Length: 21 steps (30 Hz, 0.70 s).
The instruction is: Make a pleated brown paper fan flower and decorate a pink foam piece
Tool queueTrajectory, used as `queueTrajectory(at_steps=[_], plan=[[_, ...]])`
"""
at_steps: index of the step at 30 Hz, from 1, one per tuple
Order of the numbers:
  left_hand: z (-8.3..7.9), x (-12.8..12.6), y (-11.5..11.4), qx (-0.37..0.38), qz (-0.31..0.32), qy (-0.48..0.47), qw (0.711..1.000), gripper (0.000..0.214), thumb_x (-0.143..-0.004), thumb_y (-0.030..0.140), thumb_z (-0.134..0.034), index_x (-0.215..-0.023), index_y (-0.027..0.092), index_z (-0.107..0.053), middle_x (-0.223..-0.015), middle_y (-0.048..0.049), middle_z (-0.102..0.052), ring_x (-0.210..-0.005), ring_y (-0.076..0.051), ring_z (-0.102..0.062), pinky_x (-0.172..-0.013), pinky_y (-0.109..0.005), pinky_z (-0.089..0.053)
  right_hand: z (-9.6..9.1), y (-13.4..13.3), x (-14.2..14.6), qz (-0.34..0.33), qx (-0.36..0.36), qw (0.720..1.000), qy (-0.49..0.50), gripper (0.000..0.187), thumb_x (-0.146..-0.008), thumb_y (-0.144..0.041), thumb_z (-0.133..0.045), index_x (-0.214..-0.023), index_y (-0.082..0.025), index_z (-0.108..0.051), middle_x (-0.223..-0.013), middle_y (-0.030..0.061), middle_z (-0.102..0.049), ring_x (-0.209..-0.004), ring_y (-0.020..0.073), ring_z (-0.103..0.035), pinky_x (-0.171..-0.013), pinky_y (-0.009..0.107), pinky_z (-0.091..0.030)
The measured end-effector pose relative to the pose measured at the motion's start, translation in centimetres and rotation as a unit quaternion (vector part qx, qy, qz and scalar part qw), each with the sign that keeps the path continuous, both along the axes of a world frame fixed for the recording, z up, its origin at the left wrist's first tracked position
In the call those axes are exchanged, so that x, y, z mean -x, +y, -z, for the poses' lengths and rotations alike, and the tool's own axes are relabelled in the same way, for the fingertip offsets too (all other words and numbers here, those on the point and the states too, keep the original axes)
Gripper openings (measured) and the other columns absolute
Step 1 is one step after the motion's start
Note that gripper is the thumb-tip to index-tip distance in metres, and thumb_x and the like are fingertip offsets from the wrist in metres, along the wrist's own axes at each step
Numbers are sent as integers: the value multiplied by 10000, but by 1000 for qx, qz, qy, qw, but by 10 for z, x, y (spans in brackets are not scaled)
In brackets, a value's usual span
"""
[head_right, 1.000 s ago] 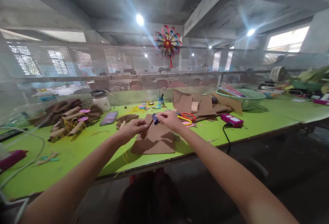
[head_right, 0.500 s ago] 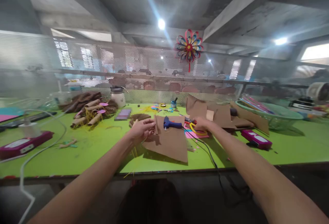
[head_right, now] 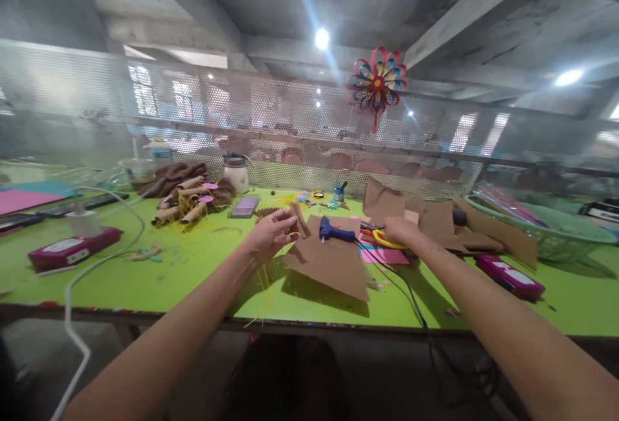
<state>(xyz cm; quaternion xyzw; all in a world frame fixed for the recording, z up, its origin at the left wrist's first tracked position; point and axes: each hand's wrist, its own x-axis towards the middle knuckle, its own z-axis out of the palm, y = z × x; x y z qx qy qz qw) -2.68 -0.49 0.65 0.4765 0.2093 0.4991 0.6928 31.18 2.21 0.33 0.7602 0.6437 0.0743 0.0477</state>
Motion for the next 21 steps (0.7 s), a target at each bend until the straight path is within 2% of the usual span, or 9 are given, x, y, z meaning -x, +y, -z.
queueTrajectory(at_steps=[4,7,10,11,13,17,21], plan=[[-8,5,-1,-12,-23,-37,999,195,-672,176,-711,-821,136,-592,-748,-26,-638,-645,-104,-608,-622,-227,-447,-6,-22,-3,12,-31,999,14,386,-787,-404,-472,-988,-122,-641,-985,194,-665,-911,282,-631,-662,297,-428],[-14,9,-4,-15,-48,-66,997,176,-696,149,-688,-843,136,-593,-762,-27,-644,-643,-99,-609,-600,-214,-447,-5,-50,10,-9,-118,987,111,409,-756,-299,-480,-1119,-136,-575,-988,167,-670,-901,275,-632,-672,293,-438],[-17,13,-7,-14,-67,-105,992,169,-705,126,-679,-848,137,-590,-724,-13,-636,-615,-83,-593,-594,-204,-452,0,-87,47,-99,-184,946,249,560,-653,-178,-497,-1213,-166,-495,-1004,99,-669,-854,231,-635,-699,280,-460],[-18,14,-8,-16,-69,-116,991,177,-705,123,-679,-857,138,-589,-718,-9,-636,-611,-79,-591,-598,-203,-455,2,-100,62,-142,-191,927,291,577,-658,-181,-489,-1235,-182,-472,-1030,81,-659,-857,217,-632,-726,286,-465],[-18,15,-8,-20,-62,-134,989,199,-702,119,-682,-876,139,-588,-724,-9,-642,-616,-78,-595,-607,-200,-461,6,-121,93,-184,-195,901,340,532,-684,-220,-494,-1215,-189,-480,-1051,73,-640,-871,207,-623,-759,298,-472],[-17,14,-9,-28,-39,-152,987,211,-710,118,-675,-898,139,-582,-785,-29,-663,-660,-93,-620,-643,-216,-487,10,-139,133,-201,-193,892,355,482,-727,-266,-496,-1201,-182,-493,-1146,96,-587,-981,213,-583,-822,310,-466],[-17,12,-9,-42,-32,-171,984,179,-736,96,-639,-902,132,-582,-805,-42,-673,-705,-109,-636,-733,-265,-513,9,-140,142,-220,-196,894,338,493,-704,-218,-493,-1197,-200,-497,-1164,81,-579,-1014,209,-568,-871,323,-446]])
